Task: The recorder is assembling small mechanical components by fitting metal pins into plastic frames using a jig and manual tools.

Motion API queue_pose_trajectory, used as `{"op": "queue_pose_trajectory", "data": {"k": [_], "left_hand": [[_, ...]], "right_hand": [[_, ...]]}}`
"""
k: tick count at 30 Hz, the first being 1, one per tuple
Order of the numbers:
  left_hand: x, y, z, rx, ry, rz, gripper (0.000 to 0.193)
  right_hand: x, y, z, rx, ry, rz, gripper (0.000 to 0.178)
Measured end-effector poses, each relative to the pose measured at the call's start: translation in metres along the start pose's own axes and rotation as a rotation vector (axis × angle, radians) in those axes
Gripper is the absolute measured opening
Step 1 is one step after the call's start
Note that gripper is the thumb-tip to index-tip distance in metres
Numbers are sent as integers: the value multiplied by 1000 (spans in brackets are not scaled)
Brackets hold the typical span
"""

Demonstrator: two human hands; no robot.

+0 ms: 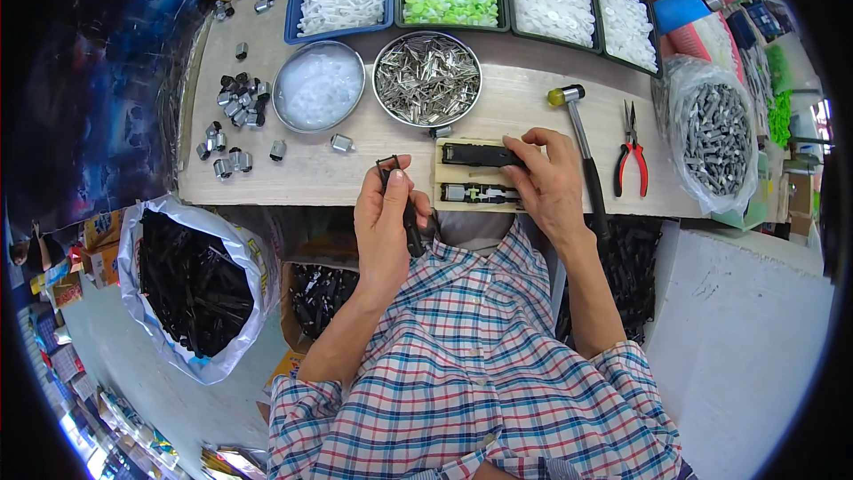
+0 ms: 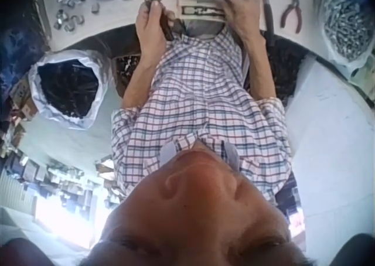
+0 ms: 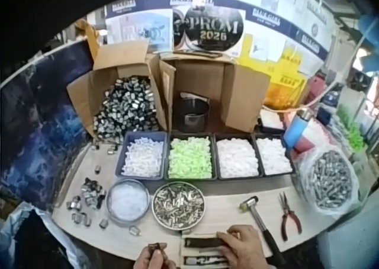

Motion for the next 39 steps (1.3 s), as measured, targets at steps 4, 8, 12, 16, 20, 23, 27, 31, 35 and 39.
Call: {"op": "queue_pose_trajectory", "data": {"k": [4, 8, 12, 16, 20, 23, 27, 31, 35, 39], "left_hand": [[6, 2, 6, 3, -9, 14, 27], [10, 2, 19, 33, 80, 51, 19], [-3, 11, 29, -45, 95, -24, 15], [-14, 13, 27, -173, -55, -103, 22], [-1, 10, 22, -126, -312, 75, 31], [13, 4, 17, -153, -795, 346, 40], [13, 5, 24, -244, -943, 380, 39], [8, 3, 22, -230, -937, 374, 33], [7, 2, 20, -218, -939, 403, 32], [14, 5, 25, -200, -931, 392, 30]], "right_hand": [[-14, 4, -13, 46, 12, -28, 38], [-38, 28, -23, 102, -282, -2, 37], [-49, 49, -3, 18, -412, 71, 39], [-33, 47, -9, 57, -373, 133, 37], [-19, 44, -14, 61, -154, 44, 34], [-9, 47, -6, 34, -175, 104, 34], [-12, 46, 1, 7, -75, 62, 35], [-10, 45, 5, 8, -78, 70, 36], [-11, 43, 4, -6, -69, 68, 35], [-11, 44, 6, -8, -24, 57, 36]]}}
Point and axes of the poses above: each hand's wrist, its own y-axis away from the middle knuckle, its own z-axis out of the palm, x = y × z, the point moved 8 cm from there along -y, towards the middle knuckle, and after that the axes turned 2 degrees about -x, right-handed, at the moved point
